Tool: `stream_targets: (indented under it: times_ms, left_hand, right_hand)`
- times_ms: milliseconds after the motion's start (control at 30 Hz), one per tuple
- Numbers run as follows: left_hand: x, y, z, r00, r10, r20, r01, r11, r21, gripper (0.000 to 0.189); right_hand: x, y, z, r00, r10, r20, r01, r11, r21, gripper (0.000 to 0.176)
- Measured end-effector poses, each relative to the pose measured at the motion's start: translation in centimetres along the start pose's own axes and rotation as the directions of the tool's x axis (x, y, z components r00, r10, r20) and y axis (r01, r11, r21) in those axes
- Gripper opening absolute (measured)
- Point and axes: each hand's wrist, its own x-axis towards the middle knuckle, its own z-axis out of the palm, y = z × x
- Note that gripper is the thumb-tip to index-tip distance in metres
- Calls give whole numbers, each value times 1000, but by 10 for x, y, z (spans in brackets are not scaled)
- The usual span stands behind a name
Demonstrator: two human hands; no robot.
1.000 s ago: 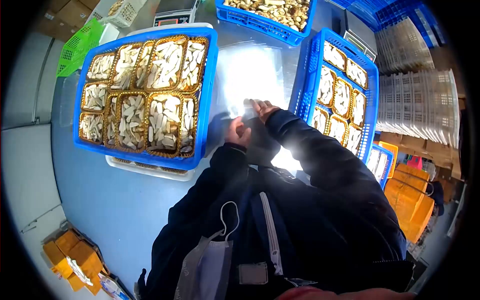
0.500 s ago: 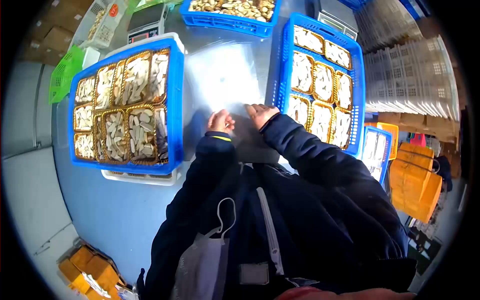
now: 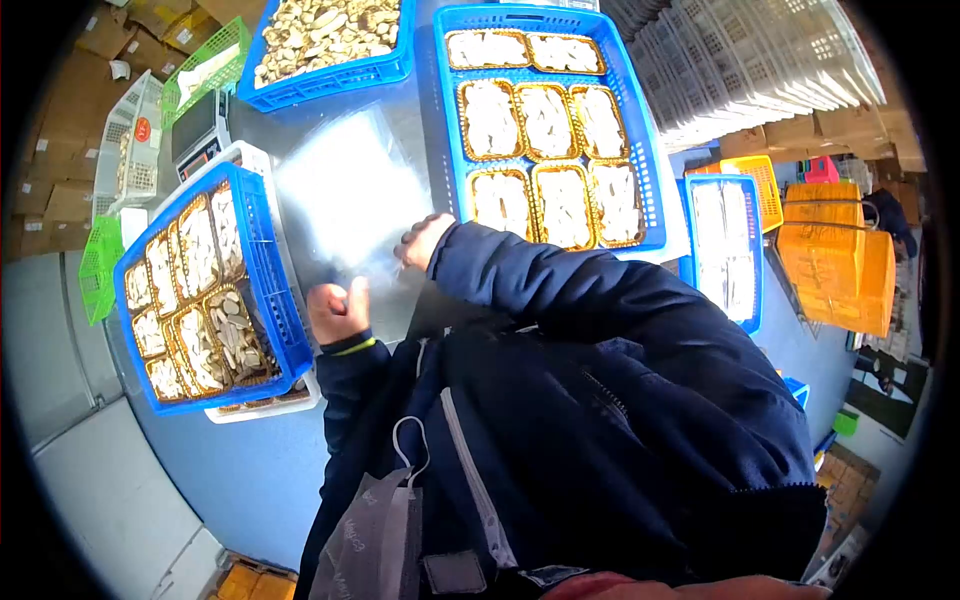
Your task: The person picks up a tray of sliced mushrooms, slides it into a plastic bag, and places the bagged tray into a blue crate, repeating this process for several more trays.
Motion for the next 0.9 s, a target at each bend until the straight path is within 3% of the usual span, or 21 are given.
stream_targets:
  times_ms: [33,67,100,200,267,300,400,433,467,533,567,600,633,700,733,800,833,867,900]
  left_hand:
    - [-1,37,-8,965,263,-20,-263,964,30,31]
    - [-2,58,-8,861,508,-35,-505,861,65,32]
    - [-5,63,-6,826,562,40,-563,822,89,37]
    - [-5,33,3,841,479,254,-528,828,189,21]
    - [-7,17,8,889,392,238,-446,858,255,15]
    - [-4,5,7,864,448,229,-498,826,265,18]
    - [-3,4,1,964,222,146,-259,912,319,27]
    - [-4,8,1,975,30,219,-68,983,172,29]
    - [-5,12,0,936,-150,319,144,989,41,32]
    - [-7,19,-2,718,-420,555,575,807,-132,37]
    - [-10,8,9,766,-334,549,574,740,-351,35]
    - [-10,-4,13,788,-328,521,549,757,-354,34]
    - [-6,-10,14,810,-319,492,522,774,-358,33]
    - [2,-21,2,859,-232,456,446,775,-447,30]
    - [4,-14,-5,901,-232,367,389,807,-444,30]
    - [6,2,-27,958,-223,178,279,865,-417,31]
    - [9,-2,-36,947,-256,193,314,860,-402,34]
    - [9,-9,-38,916,-334,221,398,821,-408,34]
    - [8,-17,-37,878,-410,249,479,774,-414,35]
  right_hand:
    - [-4,-4,-1,1000,-22,1,22,1000,8,15]
    - [-7,-9,-4,999,-47,1,47,999,14,15]
    - [-9,-13,-7,997,-74,-1,74,997,18,16]
    - [-15,-16,-13,991,-124,-51,129,985,114,24]
    - [-20,-13,-13,990,-137,-20,138,975,173,29]
    - [-20,-11,-14,989,-149,-6,148,969,199,31]
    - [-24,-10,-10,966,-218,-139,241,955,175,32]
    - [-26,-13,-11,952,-245,-183,275,949,157,30]
    - [-28,-16,-13,936,-271,-225,306,942,140,28]
    - [-31,-18,-15,915,-279,-292,330,933,145,28]
    - [-34,-18,-17,912,-264,-315,328,930,169,28]
    - [-36,-17,-20,907,-251,-338,327,925,192,29]
    - [-39,-16,-30,935,-227,-274,303,911,279,30]
    - [-49,-14,-53,955,30,-294,173,748,640,28]
    - [-56,-12,-58,954,152,-260,117,609,785,27]
    - [-70,15,-51,896,443,-28,-50,163,985,22]
    - [-78,45,-22,837,535,-111,48,130,990,17]
    - [-102,76,-20,761,643,86,-404,366,838,17]
    - [-120,111,17,672,687,276,-599,286,747,20]
